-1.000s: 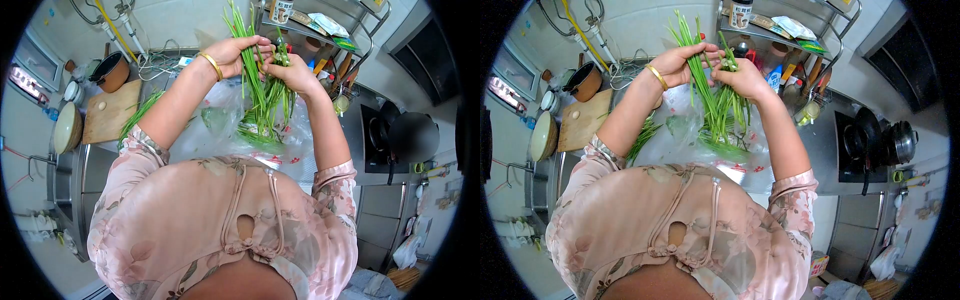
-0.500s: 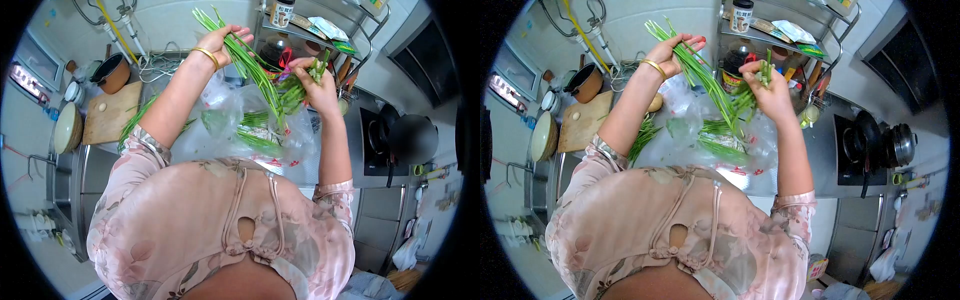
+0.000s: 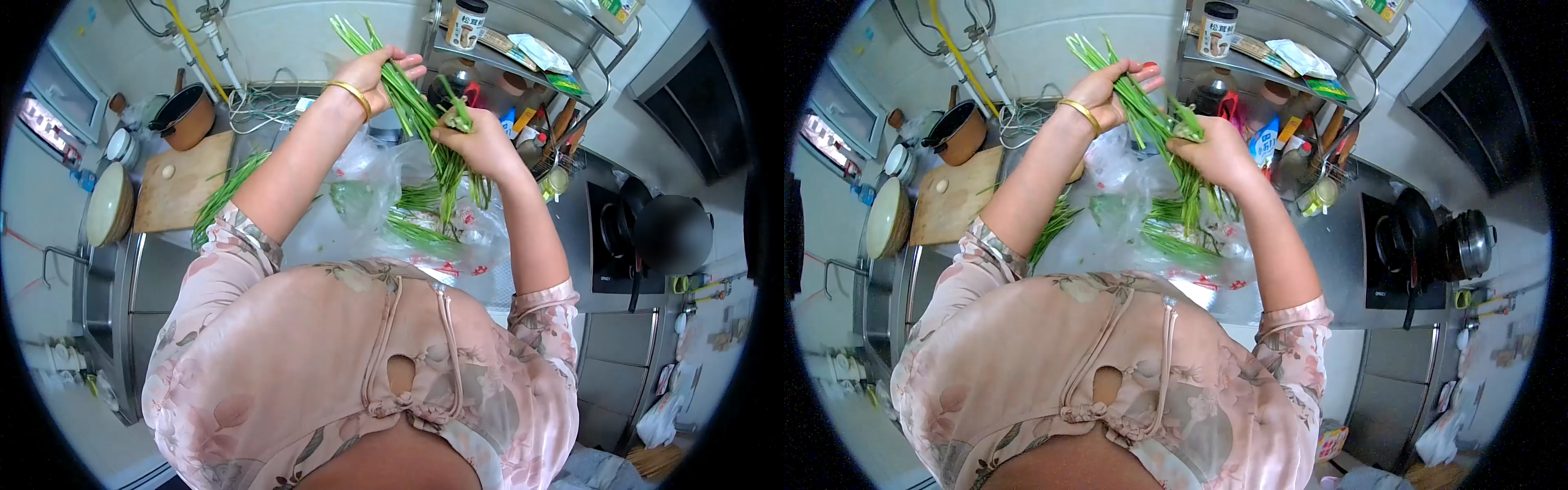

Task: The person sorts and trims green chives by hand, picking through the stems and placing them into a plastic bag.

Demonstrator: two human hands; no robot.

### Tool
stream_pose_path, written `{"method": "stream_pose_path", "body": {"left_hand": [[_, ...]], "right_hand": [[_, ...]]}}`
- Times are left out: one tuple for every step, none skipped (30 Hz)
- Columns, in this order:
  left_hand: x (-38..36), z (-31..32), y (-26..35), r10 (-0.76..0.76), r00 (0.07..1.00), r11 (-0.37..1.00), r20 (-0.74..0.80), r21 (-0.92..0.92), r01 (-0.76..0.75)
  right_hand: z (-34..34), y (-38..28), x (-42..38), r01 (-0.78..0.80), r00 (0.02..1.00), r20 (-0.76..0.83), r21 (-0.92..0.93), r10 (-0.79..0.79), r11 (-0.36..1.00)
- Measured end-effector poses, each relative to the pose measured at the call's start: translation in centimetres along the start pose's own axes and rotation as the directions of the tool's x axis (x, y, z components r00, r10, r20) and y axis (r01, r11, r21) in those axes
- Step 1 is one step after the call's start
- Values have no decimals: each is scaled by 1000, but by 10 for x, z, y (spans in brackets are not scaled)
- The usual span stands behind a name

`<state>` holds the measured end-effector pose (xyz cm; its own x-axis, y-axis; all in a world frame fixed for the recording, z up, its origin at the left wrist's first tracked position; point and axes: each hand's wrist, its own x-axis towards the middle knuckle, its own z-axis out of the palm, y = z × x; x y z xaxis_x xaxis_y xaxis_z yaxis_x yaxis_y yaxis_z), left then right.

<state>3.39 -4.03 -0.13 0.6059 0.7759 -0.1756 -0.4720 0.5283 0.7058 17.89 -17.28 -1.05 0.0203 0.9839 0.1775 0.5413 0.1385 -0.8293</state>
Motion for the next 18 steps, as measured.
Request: {"method": "stream_pose_path", "body": {"left_hand": [[-3, -1, 2, -28, 1000, 1000, 11, 14, 28], [-6, -3, 3, -58, 998, 998, 23, 30, 57], [-8, -5, 5, -77, 996, 994, 41, 85, 73], [-11, -7, 6, -99, 993, 986, 59, 141, 90], [-12, -10, 7, -124, 989, 975, 76, 196, 107], [-13, -13, 8, -156, 982, 964, 108, 235, 127], [-13, -16, 9, -188, 972, 951, 138, 274, 145], [-13, -19, 9, -220, 961, 936, 166, 313, 161], [-13, -23, 9, -233, 946, 935, 226, 318, 154], [-14, -23, 8, -236, 942, 936, 239, 316, 155], [-16, -23, 8, -239, 938, 937, 250, 314, 154], [-17, -23, 8, -241, 934, 937, 262, 312, 154], [-16, -24, 8, -239, 929, 937, 282, 320, 144], [-16, -26, 9, -237, 924, 936, 301, 326, 133], [-15, -27, 9, -235, 918, 935, 321, 332, 123], [-16, -28, 10, -234, 924, 931, 302, 345, 123], [-16, -28, 11, -233, 931, 926, 283, 357, 123], [-17, -28, 12, -232, 936, 921, 264, 370, 124]], "right_hand": [[-3, 7, 3, -67, 996, 54, 51, 65, 996], [-6, 7, 3, -114, 991, 80, 106, 105, 988], [-10, 6, 2, -162, 984, 107, 160, 146, 974], [-12, 5, 1, -211, 973, 134, 213, 186, 954], [-15, 6, 0, -219, 969, 165, 235, 183, 947], [-16, 8, 0, -234, 966, 176, 269, 191, 934], [-17, 10, 0, -247, 962, 187, 303, 196, 920], [-17, 13, 1, -260, 959, 200, 336, 201, 905], [-18, 17, 2, -258, 959, 204, 341, 197, 904], [-19, 23, 4, -257, 959, 208, 345, 194, 903], [-19, 26, 5, -256, 958, 213, 349, 189, 902], [-19, 24, 4, -257, 957, 220, 325, 191, 910], [-20, 20, 3, -257, 955, 226, 301, 193, 918], [-20, 18, 3, -258, 953, 234, 277, 195, 926], [-19, 19, 3, -257, 954, 231, 292, 193, 921], [-19, 19, 3, -256, 955, 227, 306, 190, 917], [-18, 20, 3, -254, 956, 224, 321, 188, 913], [-18, 22, 4, -259, 956, 225, 344, 189, 903]]}}
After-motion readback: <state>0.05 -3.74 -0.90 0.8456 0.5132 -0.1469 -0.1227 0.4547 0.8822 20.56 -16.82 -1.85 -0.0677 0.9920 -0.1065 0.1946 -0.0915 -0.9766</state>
